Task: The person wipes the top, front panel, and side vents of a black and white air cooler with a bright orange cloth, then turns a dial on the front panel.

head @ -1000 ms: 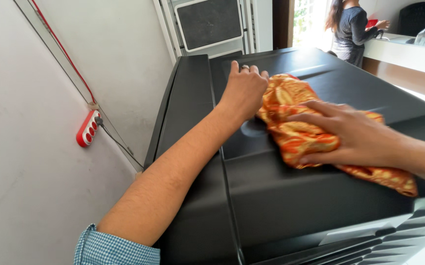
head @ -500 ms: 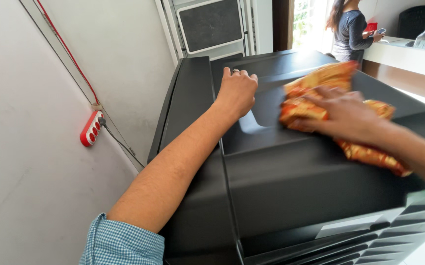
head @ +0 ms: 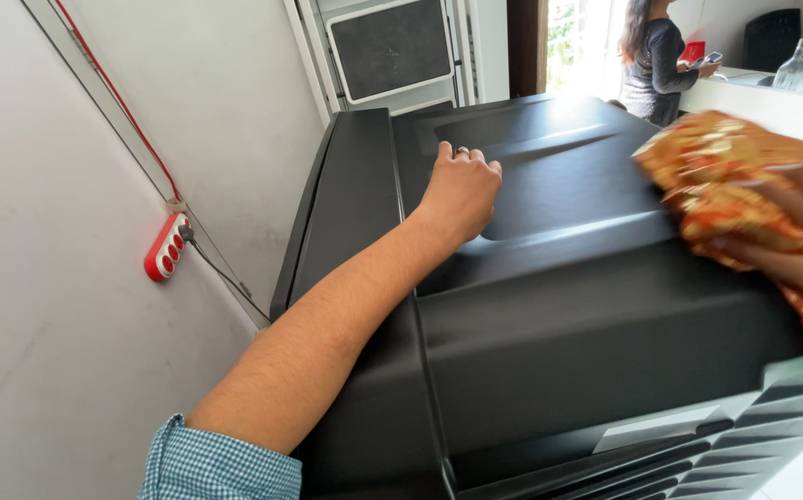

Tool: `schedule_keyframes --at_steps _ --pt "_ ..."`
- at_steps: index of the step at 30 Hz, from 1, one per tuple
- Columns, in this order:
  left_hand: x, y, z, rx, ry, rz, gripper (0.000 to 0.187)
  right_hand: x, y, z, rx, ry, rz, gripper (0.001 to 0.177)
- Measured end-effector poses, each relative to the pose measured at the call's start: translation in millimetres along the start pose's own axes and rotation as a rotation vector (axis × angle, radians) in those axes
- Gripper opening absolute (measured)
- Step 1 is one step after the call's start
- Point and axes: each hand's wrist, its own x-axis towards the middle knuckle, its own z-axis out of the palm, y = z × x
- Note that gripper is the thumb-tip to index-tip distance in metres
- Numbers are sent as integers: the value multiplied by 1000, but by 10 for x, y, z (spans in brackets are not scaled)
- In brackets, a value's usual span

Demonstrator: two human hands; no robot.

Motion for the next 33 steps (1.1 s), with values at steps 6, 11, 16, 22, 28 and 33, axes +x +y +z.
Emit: schedule_keyframes --at_steps 6,11,16,22,28,33 --pt "-3 18 85 -49 -89 -2 24 -213 -1037 -219 -55 75 373 86" --pt "-9 -26 194 -38 -107 -3 22 -522 -2529 -236 -62 168 -247 79" --pt "-46 -98 229 -51 -80 -6 18 -645 -3043 -236 108 133 -555 67" --pt "-57 -27 81 -102 -179 0 27 -661 -1769 -89 -137 264 -187 71" --pt "-29 13 96 -164 -130 38 28 -810 -414 141 610 470 340 52" --pt "-28 0 145 -141 -143 38 27 -1183 -1222 237 490 693 389 43"
